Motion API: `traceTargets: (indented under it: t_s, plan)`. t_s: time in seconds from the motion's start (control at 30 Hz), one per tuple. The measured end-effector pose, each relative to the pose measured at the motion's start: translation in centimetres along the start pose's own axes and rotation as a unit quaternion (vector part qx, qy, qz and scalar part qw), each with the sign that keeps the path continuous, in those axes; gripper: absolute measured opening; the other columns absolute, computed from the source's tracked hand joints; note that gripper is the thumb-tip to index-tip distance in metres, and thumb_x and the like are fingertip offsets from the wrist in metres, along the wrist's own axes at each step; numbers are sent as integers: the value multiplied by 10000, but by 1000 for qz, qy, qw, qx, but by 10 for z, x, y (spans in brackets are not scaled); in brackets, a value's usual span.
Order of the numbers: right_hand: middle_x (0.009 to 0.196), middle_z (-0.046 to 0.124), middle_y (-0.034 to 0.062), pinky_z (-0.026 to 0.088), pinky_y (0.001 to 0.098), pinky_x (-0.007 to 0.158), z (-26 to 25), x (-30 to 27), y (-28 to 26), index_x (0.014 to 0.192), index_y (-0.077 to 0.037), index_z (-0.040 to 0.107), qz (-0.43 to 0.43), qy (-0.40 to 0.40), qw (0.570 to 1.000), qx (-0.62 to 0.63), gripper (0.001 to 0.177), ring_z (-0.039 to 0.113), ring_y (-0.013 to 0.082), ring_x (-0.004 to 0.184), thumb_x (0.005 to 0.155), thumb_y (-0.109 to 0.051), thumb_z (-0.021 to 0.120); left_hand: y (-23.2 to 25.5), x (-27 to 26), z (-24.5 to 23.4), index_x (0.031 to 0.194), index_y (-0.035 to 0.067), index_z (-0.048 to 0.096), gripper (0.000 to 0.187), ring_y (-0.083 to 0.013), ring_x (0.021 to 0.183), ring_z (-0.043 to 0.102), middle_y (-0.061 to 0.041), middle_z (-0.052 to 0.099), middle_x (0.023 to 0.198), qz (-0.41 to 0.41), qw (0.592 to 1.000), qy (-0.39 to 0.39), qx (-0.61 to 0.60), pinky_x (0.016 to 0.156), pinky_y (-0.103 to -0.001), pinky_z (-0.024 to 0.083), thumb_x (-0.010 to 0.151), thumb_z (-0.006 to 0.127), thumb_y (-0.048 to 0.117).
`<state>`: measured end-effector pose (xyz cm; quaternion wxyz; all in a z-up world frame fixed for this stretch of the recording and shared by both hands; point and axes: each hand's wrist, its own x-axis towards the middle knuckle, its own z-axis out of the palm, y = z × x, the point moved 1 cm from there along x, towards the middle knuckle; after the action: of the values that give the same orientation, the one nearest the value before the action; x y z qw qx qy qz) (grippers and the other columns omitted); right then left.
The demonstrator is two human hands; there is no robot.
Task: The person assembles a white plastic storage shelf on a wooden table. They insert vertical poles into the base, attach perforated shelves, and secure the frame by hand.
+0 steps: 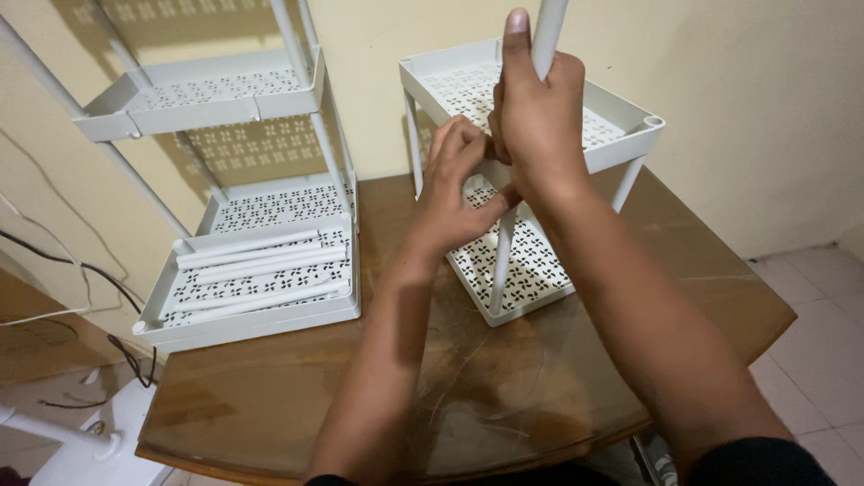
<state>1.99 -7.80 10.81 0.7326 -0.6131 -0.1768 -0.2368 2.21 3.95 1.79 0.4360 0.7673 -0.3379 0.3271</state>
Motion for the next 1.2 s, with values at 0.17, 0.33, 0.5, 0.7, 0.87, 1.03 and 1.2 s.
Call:
traceTargets:
  t_s: [0.17,0.33,0.5,0.7,0.87,1.03,1.2]
  plan:
    - [488,413,-42,263,312,315,5,1,4,640,-128,455,-21,-4,1000,-23,530,374,83,360,1073,-424,534,-8,-3,0,1103,101,659,413,-322,1469,378,-75,523,1242,-4,1000,-1,-29,1287,-513,292,778,863,253]
    - [520,333,-24,227,312,374,-17,13,2,680,-141,377,86,-272,955,84,557,303,117,411,1090,-428,619,-15,-8,1,1332,113,653,571,-390,1535,298,-186,388,1543,-17,998,12,-55,1232,-554,350,827,828,312]
    - [719,558,168,485,415,669,-35,33,3,779,10,535,68,-492,847,187,593,538,289,654,1143,-456,502,-22,-7,5,1396,60,591,674,-349,1466,457,-201,377,1546,-31,992,-8,-119,1164,-485,476,857,813,397]
    - [483,419,43,388,336,467,-21,43,8,600,-115,438,133,-555,794,207,731,408,167,383,1112,-637,447,-19,-7,2,1456,94,537,707,-323,1415,544,-174,447,1508,-13,983,-15,-181,1146,-450,505,887,776,440]
    - [470,247,-33,216,290,410,-27,37,-5,618,-167,292,194,-530,810,159,688,226,102,446,1087,-651,429,-14,-7,-3,1418,129,599,630,-324,1467,486,-149,476,1475,9,990,-7,-139,1111,-464,592,908,767,459]
    - [484,210,-39,167,305,381,-20,18,-13,602,-176,265,148,-388,901,121,649,164,109,402,1075,-545,512,-12,-5,-4,1282,135,697,533,-314,1465,462,-114,531,1424,24,998,-7,-60,1151,-502,512,895,777,493]
    - [479,256,-32,156,312,351,-9,10,-14,616,-149,319,105,-231,961,107,603,200,110,367,1066,-472,558,-15,-1,-2,1166,126,712,497,-318,1422,434,-94,539,1322,28,998,-7,-58,1212,-526,425,851,802,499]
